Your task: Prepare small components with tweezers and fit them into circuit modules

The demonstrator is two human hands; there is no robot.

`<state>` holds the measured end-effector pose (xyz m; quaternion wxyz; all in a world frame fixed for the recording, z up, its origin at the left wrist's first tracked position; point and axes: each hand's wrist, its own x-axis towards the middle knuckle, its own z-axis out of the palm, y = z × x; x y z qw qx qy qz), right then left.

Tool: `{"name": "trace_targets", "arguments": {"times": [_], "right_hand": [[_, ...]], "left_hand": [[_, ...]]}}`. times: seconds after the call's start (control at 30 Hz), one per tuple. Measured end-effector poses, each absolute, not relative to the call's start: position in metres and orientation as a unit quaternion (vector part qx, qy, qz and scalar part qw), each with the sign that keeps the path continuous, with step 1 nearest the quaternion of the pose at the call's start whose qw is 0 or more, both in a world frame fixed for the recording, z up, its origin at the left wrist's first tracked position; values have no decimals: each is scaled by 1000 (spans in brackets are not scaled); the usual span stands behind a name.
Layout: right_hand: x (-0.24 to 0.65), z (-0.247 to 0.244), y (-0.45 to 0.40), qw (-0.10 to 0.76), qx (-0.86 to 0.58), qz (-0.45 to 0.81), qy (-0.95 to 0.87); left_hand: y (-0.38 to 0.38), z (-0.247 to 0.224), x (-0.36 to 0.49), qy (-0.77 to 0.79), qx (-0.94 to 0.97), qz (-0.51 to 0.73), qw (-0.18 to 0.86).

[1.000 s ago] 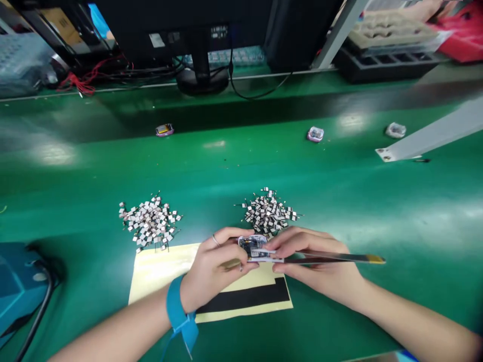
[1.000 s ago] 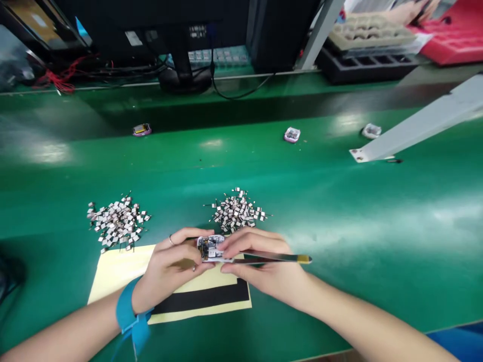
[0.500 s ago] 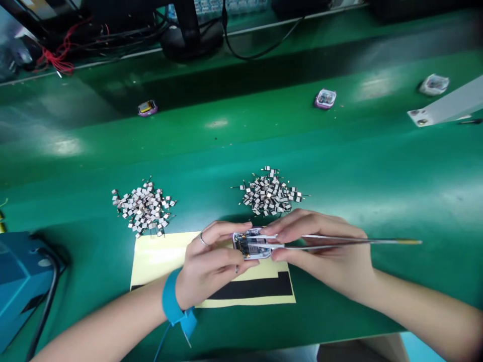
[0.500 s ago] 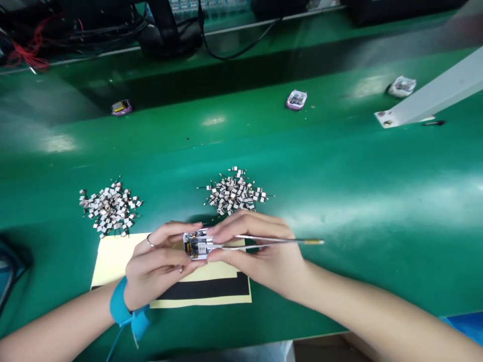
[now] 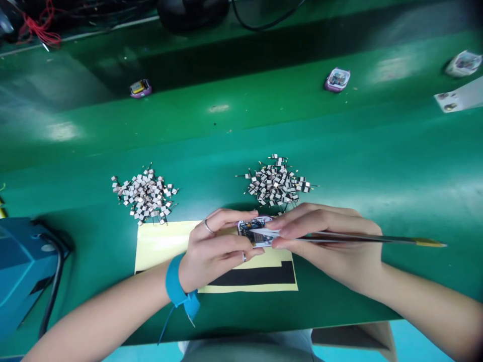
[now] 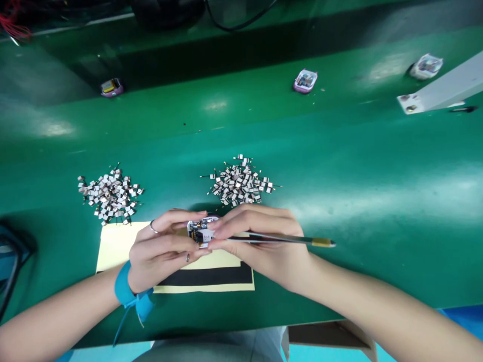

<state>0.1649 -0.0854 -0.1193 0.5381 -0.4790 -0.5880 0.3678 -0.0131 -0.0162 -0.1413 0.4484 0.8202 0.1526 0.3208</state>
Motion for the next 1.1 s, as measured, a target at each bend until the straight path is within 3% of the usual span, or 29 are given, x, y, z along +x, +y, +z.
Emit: {"name": "trace_targets", "arguments": {"times": [0.47, 0.83, 1.1], "right_hand": [[171, -117, -82, 490, -452, 432, -608], [168, -118, -86, 550, -465, 391, -573], [176, -106, -92, 524, -429, 395, -620]], "left_hand": [[-13, -143, -12, 158, 815, 348, 435], [-14, -143, -12, 126, 802, 378, 446], [-14, -142, -13, 136, 808, 399, 411]]}}
